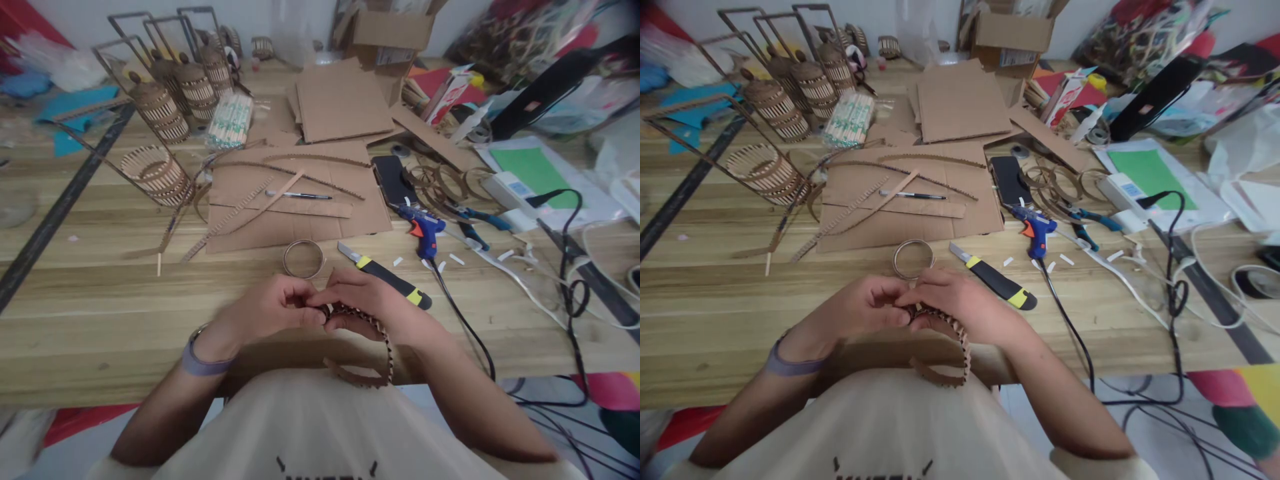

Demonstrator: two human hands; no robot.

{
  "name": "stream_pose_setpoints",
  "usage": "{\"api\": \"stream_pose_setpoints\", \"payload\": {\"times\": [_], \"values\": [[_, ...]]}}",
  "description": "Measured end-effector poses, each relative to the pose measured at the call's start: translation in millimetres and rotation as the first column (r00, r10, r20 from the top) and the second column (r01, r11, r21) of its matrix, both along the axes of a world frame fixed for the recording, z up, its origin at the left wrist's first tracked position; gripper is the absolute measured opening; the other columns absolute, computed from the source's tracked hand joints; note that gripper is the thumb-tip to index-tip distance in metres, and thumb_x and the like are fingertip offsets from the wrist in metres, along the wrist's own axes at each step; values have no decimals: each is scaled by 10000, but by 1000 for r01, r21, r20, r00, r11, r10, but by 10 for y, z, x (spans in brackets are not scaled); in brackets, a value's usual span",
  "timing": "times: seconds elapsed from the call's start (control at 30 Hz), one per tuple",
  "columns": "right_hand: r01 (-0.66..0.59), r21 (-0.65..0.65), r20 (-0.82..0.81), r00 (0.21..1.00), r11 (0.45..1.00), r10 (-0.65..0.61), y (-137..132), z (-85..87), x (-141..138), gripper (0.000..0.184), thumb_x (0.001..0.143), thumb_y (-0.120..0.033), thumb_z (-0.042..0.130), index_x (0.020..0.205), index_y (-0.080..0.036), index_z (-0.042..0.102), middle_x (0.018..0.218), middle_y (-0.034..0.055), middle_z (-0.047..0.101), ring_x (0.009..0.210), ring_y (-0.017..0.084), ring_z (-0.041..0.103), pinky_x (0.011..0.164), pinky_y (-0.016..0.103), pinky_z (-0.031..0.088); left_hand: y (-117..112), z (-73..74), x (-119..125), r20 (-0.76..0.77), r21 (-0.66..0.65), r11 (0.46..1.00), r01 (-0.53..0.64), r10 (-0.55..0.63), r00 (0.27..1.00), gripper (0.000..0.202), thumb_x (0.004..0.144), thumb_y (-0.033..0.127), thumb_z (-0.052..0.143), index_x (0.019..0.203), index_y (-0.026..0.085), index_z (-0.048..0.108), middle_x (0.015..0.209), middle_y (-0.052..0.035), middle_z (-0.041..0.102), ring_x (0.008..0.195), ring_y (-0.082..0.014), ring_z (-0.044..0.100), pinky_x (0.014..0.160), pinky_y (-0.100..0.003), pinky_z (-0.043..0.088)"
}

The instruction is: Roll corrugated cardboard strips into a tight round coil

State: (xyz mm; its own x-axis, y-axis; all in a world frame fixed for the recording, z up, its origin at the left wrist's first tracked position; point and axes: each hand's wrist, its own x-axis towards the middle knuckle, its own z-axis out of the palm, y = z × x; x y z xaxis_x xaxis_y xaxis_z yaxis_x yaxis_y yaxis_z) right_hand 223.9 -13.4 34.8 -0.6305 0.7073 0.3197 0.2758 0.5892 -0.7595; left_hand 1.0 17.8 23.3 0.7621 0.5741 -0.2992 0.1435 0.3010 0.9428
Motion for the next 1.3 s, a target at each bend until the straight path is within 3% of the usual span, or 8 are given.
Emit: {"api": "stream_pose_setpoints", "payload": {"times": [0.3, 0.4, 0.67, 0.83, 0.97, 1.13, 1.3], "values": [[187, 97, -58, 982, 978, -182, -12, -52, -33, 184, 932, -299, 704, 1068, -197, 633, 819, -4, 547, 723, 150, 556, 646, 271, 481, -179, -63, 150, 108, -191, 948, -255, 278, 954, 317, 705, 429, 862, 869, 183, 746, 829, -14, 685, 773, -167, 595, 739, -303, 452], [225, 119, -94, 972, 967, -215, -18, -103, -40, 205, 910, -292, 725, 1059, -205, 613, 811, -20, 506, 715, 142, 533, 645, 254, 470, -228, -50, 184, 106, -184, 929, -320, 342, 934, 304, 718, 406, 847, 904, 182, 758, 885, -28, 710, 816, -181, 615, 785, -317, 474], [206, 78, -113, 974, 975, -197, -29, -57, -34, 216, 896, -343, 751, 1030, -208, 650, 803, -11, 575, 707, 136, 575, 650, 257, 491, -221, 46, 164, 119, -38, 960, -279, 281, 952, 191, 839, 356, 754, 840, 165, 751, 741, -9, 677, 783, -175, 620, 771, -297, 468], [112, 11, -88, 990, 994, -111, 21, -9, 29, 251, 917, -357, 718, 1103, -192, 689, 875, 31, 652, 773, 150, 637, 679, 262, 529, -207, 21, 125, 39, 18, 963, -267, 266, 963, 188, 829, 364, 751, 850, 178, 764, 831, -26, 727, 809, -195, 621, 742, -298, 447], [36, 28, -22, 999, 999, -35, 65, 44, 41, 289, 953, -353, 667, 1195, -196, 692, 898, 46, 669, 827, 169, 639, 734, 283, 541, -165, 10, 93, -11, 59, 975, -212, 213, 977, 219, 811, 385, 753, 909, 190, 775, 833, -21, 715, 763, -188, 595, 693, -298, 419], [29, 59, -6, 1000, 998, -28, 66, 58, 13, 217, 963, -367, 655, 1097, -202, 699, 860, 34, 630, 786, 165, 614, 706, 291, 514, -115, 34, 88, -4, -7, 986, -165, 165, 986, 205, 776, 379, 786, 805, 181, 747, 734, 3, 649, 692, -158, 542, 649, -286, 379], [138, 70, -38, 990, 988, -136, 39, -59, 6, 203, 920, -342, 721, 1029, -187, 648, 873, 35, 609, 781, 171, 590, 676, 289, 499, -131, 42, 159, 71, -128, 968, -214, 225, 972, 281, 743, 426, 828, 778, 172, 712, 694, 15, 623, 676, -139, 533, 672, -279, 405]]}}
